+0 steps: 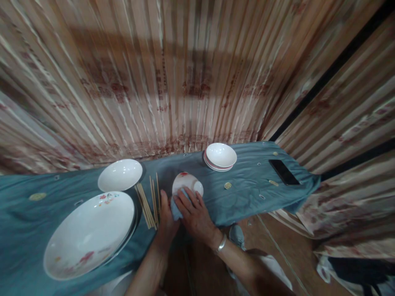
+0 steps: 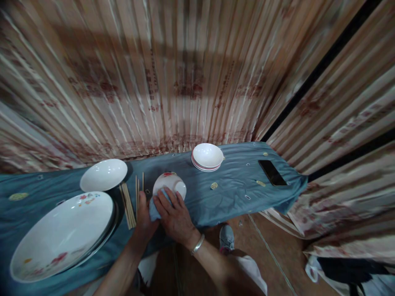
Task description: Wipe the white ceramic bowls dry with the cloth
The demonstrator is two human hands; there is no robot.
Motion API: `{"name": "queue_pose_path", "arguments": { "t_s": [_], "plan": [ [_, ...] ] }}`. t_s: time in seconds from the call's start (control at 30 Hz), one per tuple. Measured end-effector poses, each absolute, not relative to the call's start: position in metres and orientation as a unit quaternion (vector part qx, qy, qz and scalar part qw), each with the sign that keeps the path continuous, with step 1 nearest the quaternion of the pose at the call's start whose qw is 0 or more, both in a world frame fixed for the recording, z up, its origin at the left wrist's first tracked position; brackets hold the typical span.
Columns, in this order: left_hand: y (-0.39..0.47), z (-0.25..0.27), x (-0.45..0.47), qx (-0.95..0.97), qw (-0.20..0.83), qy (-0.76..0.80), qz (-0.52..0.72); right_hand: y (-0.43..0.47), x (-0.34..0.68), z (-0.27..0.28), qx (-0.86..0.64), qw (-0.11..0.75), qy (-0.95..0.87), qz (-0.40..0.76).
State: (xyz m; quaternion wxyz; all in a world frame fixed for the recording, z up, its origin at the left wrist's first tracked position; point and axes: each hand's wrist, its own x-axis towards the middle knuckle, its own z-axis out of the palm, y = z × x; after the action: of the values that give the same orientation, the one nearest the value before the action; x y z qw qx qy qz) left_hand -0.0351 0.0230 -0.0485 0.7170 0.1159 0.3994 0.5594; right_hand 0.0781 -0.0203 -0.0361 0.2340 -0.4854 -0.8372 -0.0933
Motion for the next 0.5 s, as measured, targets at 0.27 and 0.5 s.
{"name": "queue_pose_path", "arguments": {
  "t_s": [0.27, 0.5],
  "plan": [
    [0.019, -0.024, -0.022, 0.084, 0.755, 0.364, 0.540, -0.019, 0.079, -0.018, -0.514, 0.237, -0.819, -0.096],
    [0.022, -0.034, -0.019, 0.155, 0.748, 0.357, 0.538, -0.010, 0.085, 0.001, -0.548, 0.295, -0.780, -0.064]
  ]
}}
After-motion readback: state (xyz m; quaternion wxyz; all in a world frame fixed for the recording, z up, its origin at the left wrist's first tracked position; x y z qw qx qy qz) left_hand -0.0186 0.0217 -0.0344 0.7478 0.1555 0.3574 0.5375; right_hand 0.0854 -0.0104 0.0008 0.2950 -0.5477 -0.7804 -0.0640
